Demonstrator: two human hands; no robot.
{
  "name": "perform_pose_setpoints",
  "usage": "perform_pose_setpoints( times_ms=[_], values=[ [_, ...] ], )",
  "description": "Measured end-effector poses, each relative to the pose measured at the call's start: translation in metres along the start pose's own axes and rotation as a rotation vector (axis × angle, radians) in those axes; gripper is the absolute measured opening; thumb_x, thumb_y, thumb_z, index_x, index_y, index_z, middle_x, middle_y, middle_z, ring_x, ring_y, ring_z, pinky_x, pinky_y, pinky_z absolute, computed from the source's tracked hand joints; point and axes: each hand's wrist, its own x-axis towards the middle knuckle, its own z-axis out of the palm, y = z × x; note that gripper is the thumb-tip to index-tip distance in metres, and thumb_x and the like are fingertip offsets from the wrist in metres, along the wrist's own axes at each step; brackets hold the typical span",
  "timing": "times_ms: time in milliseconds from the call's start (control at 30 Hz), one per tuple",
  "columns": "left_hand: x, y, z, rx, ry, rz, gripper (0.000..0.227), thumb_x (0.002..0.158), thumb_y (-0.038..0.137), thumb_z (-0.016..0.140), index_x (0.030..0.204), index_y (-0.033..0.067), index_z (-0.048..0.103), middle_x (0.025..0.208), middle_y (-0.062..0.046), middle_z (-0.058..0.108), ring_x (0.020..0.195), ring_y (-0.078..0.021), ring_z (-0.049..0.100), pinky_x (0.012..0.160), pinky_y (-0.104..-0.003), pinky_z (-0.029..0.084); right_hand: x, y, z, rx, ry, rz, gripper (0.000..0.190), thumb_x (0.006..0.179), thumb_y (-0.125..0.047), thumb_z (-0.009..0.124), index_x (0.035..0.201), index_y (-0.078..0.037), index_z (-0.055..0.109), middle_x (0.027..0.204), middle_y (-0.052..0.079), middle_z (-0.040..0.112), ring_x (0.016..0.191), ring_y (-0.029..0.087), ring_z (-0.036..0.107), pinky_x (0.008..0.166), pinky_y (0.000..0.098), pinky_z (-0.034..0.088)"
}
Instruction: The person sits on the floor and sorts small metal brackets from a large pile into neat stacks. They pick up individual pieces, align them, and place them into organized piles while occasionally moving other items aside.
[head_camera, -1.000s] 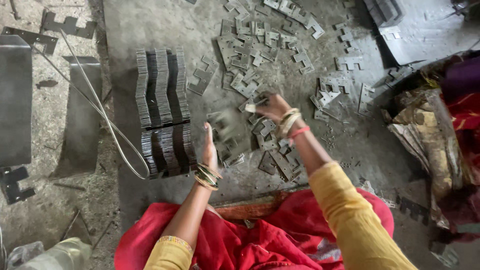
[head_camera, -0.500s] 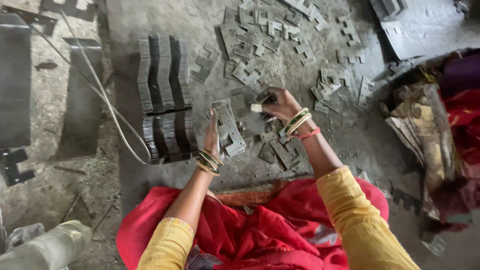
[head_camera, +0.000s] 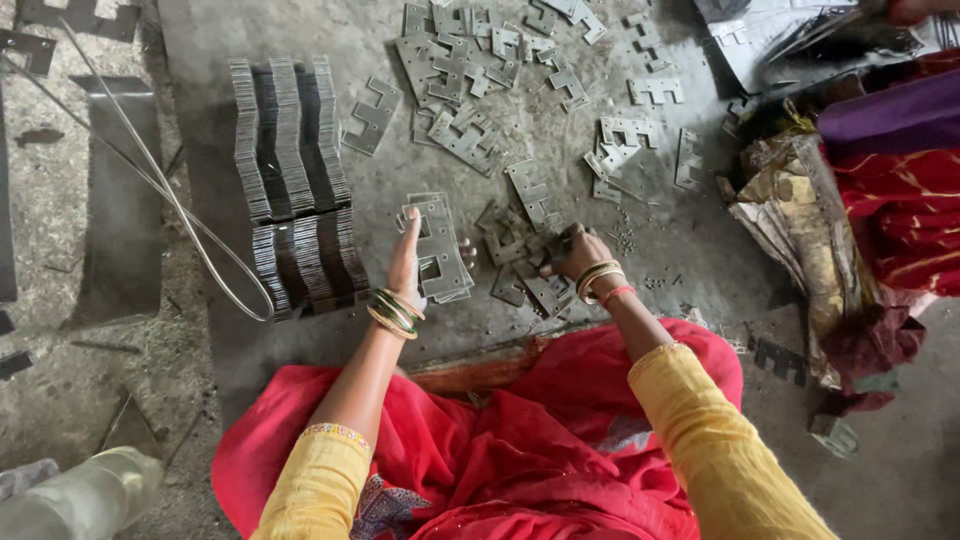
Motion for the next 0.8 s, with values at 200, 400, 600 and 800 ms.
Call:
perform_pose_setpoints(
  times_ms=[200, 400, 600, 800],
  values=[
    [0.008, -0.007, -0.006, 0.264, 0.170, 0.068, 0.064, 0.090, 0.058, 0.066, 0.129, 0.0072, 0.067, 0.120, -0.004, 0.066, 0.109, -0.0145, 0.061, 0.094, -0.034, 0.051, -0.003, -0.005, -0.018, 0.219, -0.096, 0.088, 0.038, 0.068, -0.031, 0.088, 0.098, -0.012, 0.075, 0.091, 0.015, 0.077, 0.085, 0.034, 0.076, 0.078, 0.0429, 0.060],
    [0.022, -0.012, -0.017, 0.453, 0.139, 0.092, 0.076, 0.091, 0.063, 0.063, 0.140, 0.0055, 0.059, 0.138, -0.003, 0.063, 0.126, -0.0131, 0.054, 0.108, -0.031, 0.038, -0.020, -0.066, -0.080, 0.158, 0.077, -0.146, 0.016, 0.086, -0.021, 0.078, 0.097, -0.010, 0.073, 0.086, 0.012, 0.073, 0.081, 0.031, 0.072, 0.073, 0.0430, 0.059],
    [0.017, -0.012, -0.018, 0.055, 0.022, -0.139, 0.084, 0.104, 0.059, 0.050, 0.158, -0.0037, 0.039, 0.150, -0.030, 0.045, 0.125, -0.0394, 0.042, 0.115, -0.057, 0.029, -0.036, -0.120, -0.112, -0.030, 0.367, -0.820, 0.035, 0.076, -0.018, 0.079, 0.106, -0.006, 0.066, 0.103, 0.011, 0.060, 0.096, 0.033, 0.062, 0.083, 0.0439, 0.058],
    [0.020, -0.012, -0.016, 0.342, 0.089, 0.123, 0.087, 0.096, 0.064, 0.051, 0.161, 0.0099, 0.032, 0.167, -0.003, 0.033, 0.150, -0.0127, 0.030, 0.121, -0.035, 0.020, 0.002, -0.105, -0.052, -0.161, -0.041, -0.718, 0.065, 0.069, -0.007, 0.068, 0.132, 0.006, 0.058, 0.138, 0.027, 0.057, 0.113, 0.041, 0.061, 0.076, 0.0439, 0.056]
  ],
)
